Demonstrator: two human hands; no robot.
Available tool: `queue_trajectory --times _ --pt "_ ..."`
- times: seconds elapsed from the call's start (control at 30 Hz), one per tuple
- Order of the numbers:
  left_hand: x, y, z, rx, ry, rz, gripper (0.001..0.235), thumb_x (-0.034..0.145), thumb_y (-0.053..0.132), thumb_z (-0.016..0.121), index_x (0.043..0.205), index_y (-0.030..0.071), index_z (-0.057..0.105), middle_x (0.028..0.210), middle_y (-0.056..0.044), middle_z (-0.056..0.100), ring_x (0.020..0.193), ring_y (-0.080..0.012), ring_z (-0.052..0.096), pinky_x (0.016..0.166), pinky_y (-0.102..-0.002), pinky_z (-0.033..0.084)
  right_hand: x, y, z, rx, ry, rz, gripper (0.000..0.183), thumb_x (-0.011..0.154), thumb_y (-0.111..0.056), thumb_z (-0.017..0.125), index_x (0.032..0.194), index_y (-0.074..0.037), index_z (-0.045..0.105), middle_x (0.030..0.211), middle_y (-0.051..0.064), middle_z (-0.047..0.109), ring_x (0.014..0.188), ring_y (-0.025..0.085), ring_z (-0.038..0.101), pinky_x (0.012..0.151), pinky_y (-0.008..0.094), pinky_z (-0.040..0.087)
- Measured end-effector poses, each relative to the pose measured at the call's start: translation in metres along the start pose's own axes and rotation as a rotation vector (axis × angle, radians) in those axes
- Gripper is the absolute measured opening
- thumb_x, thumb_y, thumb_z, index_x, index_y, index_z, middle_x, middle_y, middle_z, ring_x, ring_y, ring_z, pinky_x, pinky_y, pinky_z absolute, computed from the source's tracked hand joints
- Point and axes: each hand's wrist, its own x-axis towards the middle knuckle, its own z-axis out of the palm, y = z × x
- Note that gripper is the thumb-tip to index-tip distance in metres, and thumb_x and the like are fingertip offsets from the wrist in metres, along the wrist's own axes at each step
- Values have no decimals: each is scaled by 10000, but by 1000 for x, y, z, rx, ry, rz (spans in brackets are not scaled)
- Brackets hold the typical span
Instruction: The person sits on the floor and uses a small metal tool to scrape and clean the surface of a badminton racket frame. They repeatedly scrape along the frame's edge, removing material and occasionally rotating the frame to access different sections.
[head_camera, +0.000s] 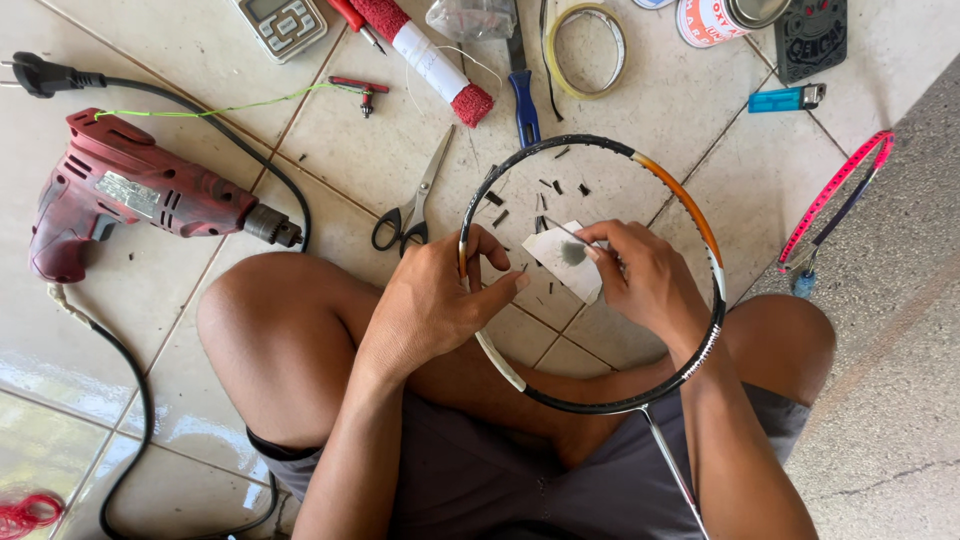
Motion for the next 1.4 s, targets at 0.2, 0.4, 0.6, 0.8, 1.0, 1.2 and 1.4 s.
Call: queue_trajectory --times 0.2,0.4,0.6,0.8,1.0,1.2,1.4 --pt "0 0 2 9 -4 8 222 833 300 821 950 126 749 597 -71 618 562 -211 609 623 -353 525 0 -44 -8 189 -392 82 168 1038 -46 603 1152 -89 718 1042 249 778 832 376 777 680 453 635" --pt "1 -3 2 12 -4 24 223 833 292 817 957 121 744 600 -78 613 568 -229 606 628 -367 521 -4 -28 -1 121 -350 68 153 1017 -38 596 1151 -75 660 1132 275 779 830 410 794 648 479 611" --pt "-2 -1 1 8 -6 23 215 839 287 809 965 122 754 600 -70 616 586 -214 614 650 -361 527 -8 2 -2 31 -224 116 118 1036 -140 619 1141 -133 672 1245 146 801 868 287 807 695 398 623" --pt "-3 -2 4 19 6 19 229 826 305 813 954 128 744 588 -75 616 600 -244 609 647 -378 522 -7 -20 -11 180 -265 89 130 1037 -58 610 1124 -118 687 1207 198 804 921 335 816 817 479 651" --pt "-4 0 2 29 -1 14 206 820 287 795 957 140 748 596 -70 606 603 -245 620 658 -378 541 -4 -29 -12 256 -246 65 144 1041 -49 613 1141 -86 708 1170 238 808 898 344 817 897 519 622" --pt "-3 -2 3 29 8 29 199 823 293 795 952 151 748 597 -61 607 597 -238 632 657 -375 544 -10 -2 -8 180 -83 55 117 1054 -106 663 1167 -107 691 1245 165 802 872 212 793 892 433 598" --pt "-3 -1 2 21 11 29 193 824 272 802 950 137 747 596 -68 594 577 -244 630 646 -370 541 -1 -14 6 154 -130 4 98 1050 -118 632 1142 -84 639 1287 170 789 863 320 779 738 434 585"
